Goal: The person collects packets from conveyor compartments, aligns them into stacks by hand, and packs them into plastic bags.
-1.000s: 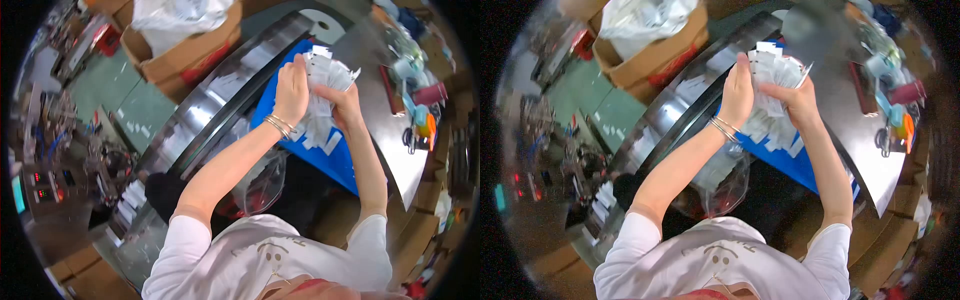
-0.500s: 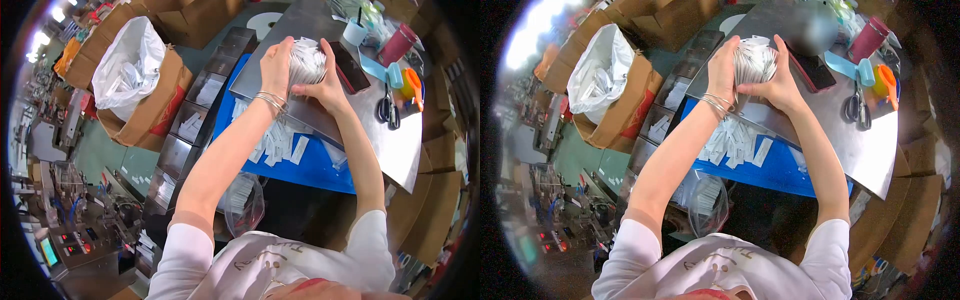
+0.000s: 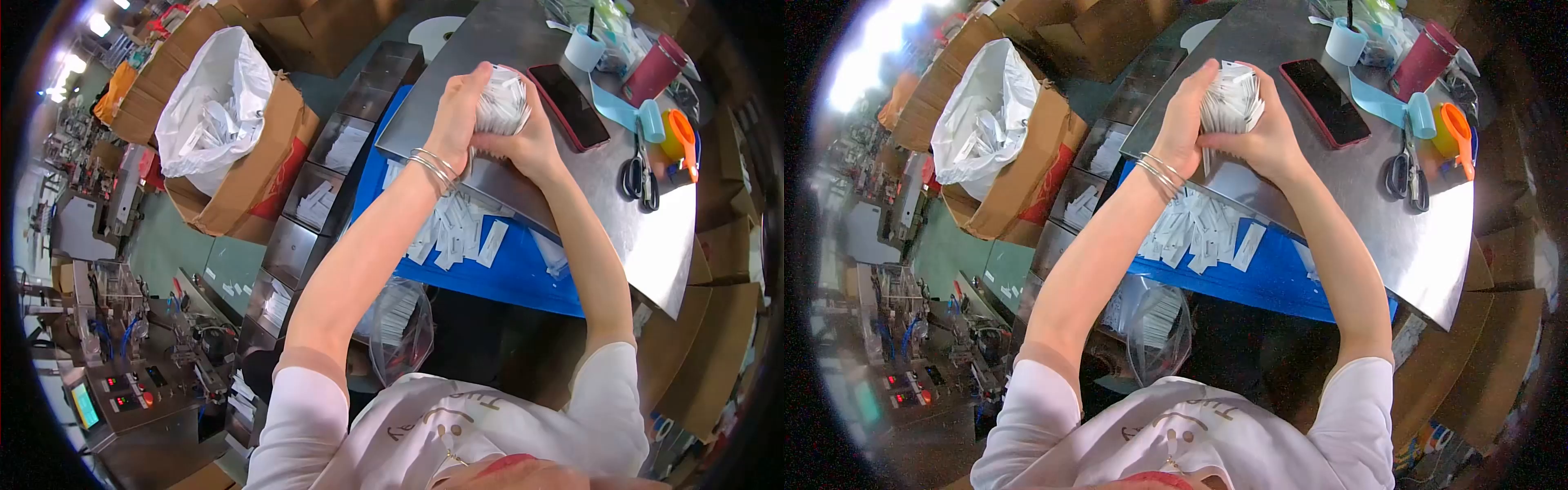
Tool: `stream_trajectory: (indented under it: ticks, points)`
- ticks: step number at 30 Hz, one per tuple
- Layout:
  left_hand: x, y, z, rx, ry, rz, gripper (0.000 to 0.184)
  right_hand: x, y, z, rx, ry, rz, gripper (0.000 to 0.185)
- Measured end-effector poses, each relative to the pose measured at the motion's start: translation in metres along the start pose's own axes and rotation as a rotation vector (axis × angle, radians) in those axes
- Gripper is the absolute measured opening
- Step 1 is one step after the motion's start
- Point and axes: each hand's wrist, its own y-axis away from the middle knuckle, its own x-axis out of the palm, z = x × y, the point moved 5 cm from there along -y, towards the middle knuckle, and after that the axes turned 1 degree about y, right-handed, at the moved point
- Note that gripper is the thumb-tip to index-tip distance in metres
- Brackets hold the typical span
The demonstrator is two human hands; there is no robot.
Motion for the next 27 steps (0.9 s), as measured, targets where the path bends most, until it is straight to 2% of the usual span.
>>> stream_trajectory:
  ticks: [2,6,8,10,12,16,19,21,22,24,26,27]
  points:
    - [-0.001,0.002,0.0,0.002,-0.031,0.007,0.058,-0.003,-0.001,0.0,0.103,0.022,-0.037,0.097]
    - [-0.002,0.006,-0.005,0.028,-0.137,-0.011,0.068,0.0,0.0,-0.002,0.123,0.0,-0.038,0.094]
    - [-0.005,0.004,-0.003,0.027,-0.044,0.046,0.071,0.007,0.002,0.005,-0.074,0.056,-0.008,0.092]
    - [-0.002,0.006,-0.004,0.023,0.048,0.108,0.075,0.006,0.0,0.005,-0.084,0.028,-0.041,0.09]
    - [0.004,0.012,-0.012,0.106,0.079,0.163,0.077,0.003,-0.001,0.007,-0.097,-0.004,-0.079,0.087]
    - [0.005,0.01,-0.015,0.178,0.116,0.112,0.076,-0.004,-0.001,0.006,-0.027,0.047,-0.161,0.081]
    - [-0.001,0.0,-0.01,0.186,0.167,0.047,0.067,-0.004,0.0,0.007,-0.008,0.035,-0.17,0.079]
    - [-0.015,-0.007,-0.001,0.16,0.156,-0.127,0.049,-0.004,0.001,0.005,0.014,0.027,-0.162,0.078]
    - [-0.013,-0.005,-0.003,0.159,0.157,-0.129,0.049,-0.004,0.0,0.001,0.055,0.008,-0.127,0.082]
    - [-0.012,-0.001,-0.006,0.131,0.07,-0.178,0.037,-0.002,0.0,-0.003,0.096,-0.009,-0.088,0.086]
    - [-0.008,0.0,-0.008,0.123,0.06,-0.178,0.037,-0.001,0.001,-0.001,-0.019,0.085,-0.118,0.098]
    - [-0.007,0.002,-0.009,0.116,0.048,-0.179,0.038,-0.001,0.001,0.0,-0.018,0.085,-0.118,0.098]
